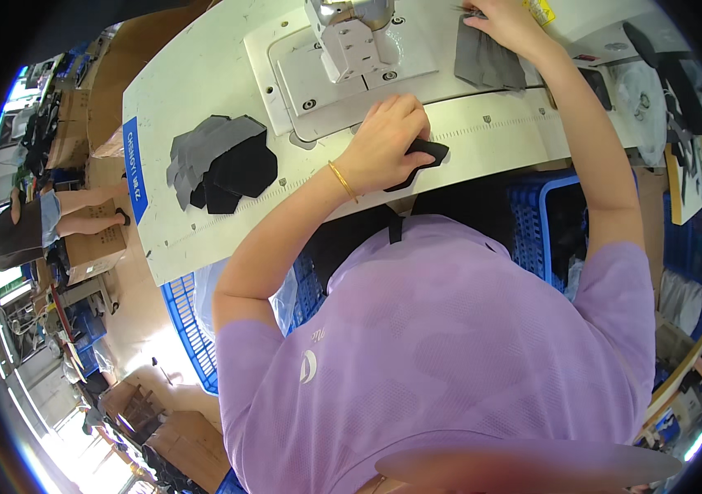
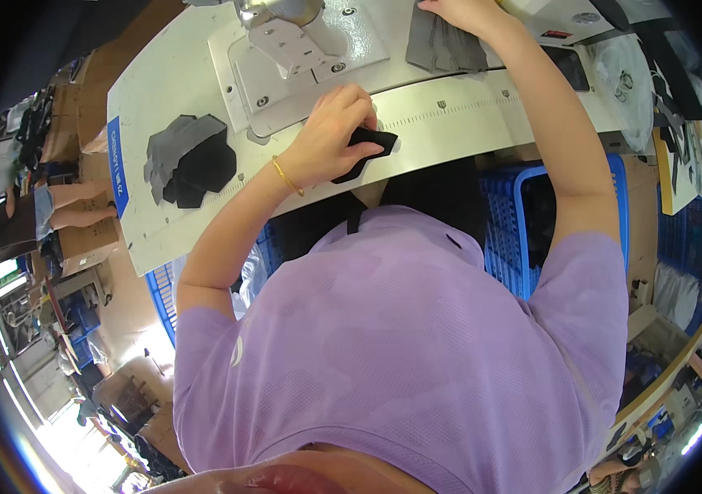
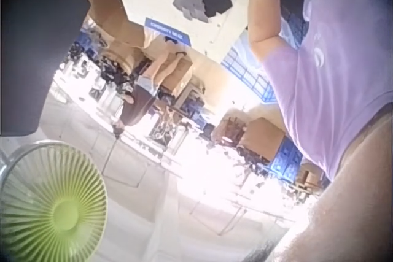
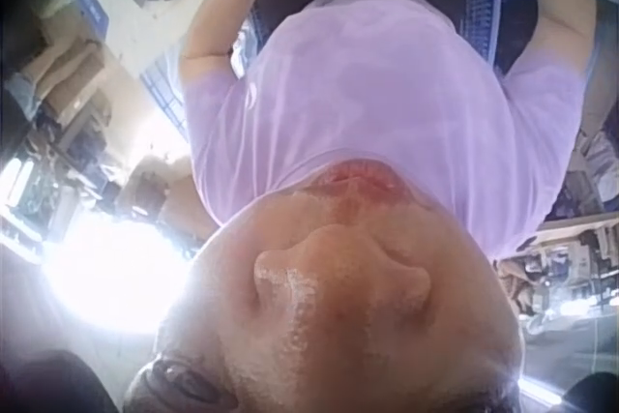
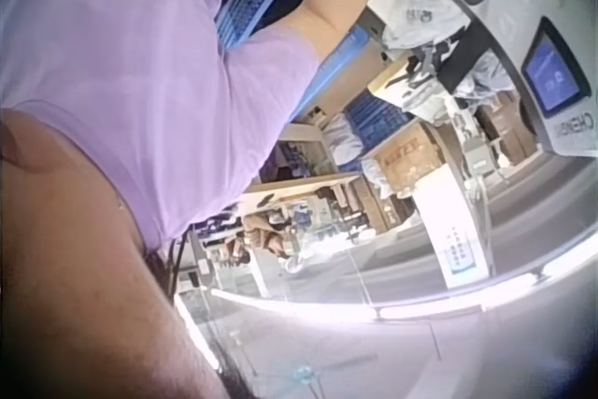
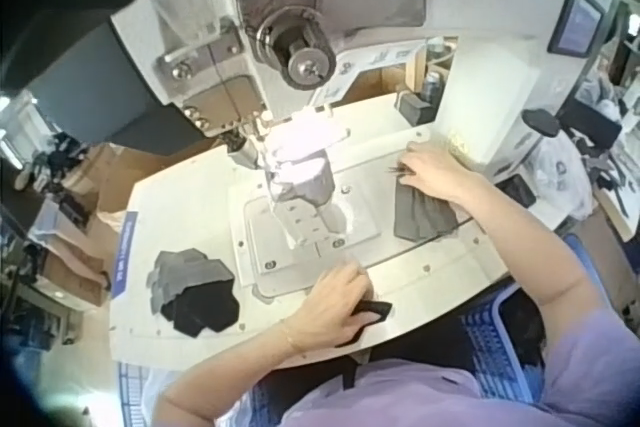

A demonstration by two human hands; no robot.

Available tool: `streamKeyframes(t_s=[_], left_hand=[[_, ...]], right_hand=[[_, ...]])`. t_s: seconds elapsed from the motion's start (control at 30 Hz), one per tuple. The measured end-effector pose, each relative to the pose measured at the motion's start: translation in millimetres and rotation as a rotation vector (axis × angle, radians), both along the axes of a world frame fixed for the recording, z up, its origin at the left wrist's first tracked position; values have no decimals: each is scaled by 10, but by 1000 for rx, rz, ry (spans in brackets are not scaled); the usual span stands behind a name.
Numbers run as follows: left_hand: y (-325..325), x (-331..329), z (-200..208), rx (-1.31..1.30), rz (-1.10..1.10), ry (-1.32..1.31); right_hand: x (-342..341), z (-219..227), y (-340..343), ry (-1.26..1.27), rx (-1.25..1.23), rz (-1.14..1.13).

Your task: Using an industrial sewing machine to join black fabric shoe components together.

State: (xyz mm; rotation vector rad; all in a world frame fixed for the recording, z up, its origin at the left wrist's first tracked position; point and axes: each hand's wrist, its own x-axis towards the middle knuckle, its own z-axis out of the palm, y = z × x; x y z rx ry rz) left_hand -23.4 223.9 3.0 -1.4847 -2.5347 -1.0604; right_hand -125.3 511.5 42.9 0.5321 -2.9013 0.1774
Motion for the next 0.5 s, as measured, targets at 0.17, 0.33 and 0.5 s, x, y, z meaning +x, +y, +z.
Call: streamKeyframes(t_s=[0.17,0.33,0.5], left_hand=[[-34,18,-87,92,144,-184],[-100,-5,-153,382,383,-510],[-301,9,25,640,513,-647]], right_hand=[[50,-48,-28,134,-55,93],[134,-155,-24,346,-47,121],[520,657,-351,-144,-374,-78]])
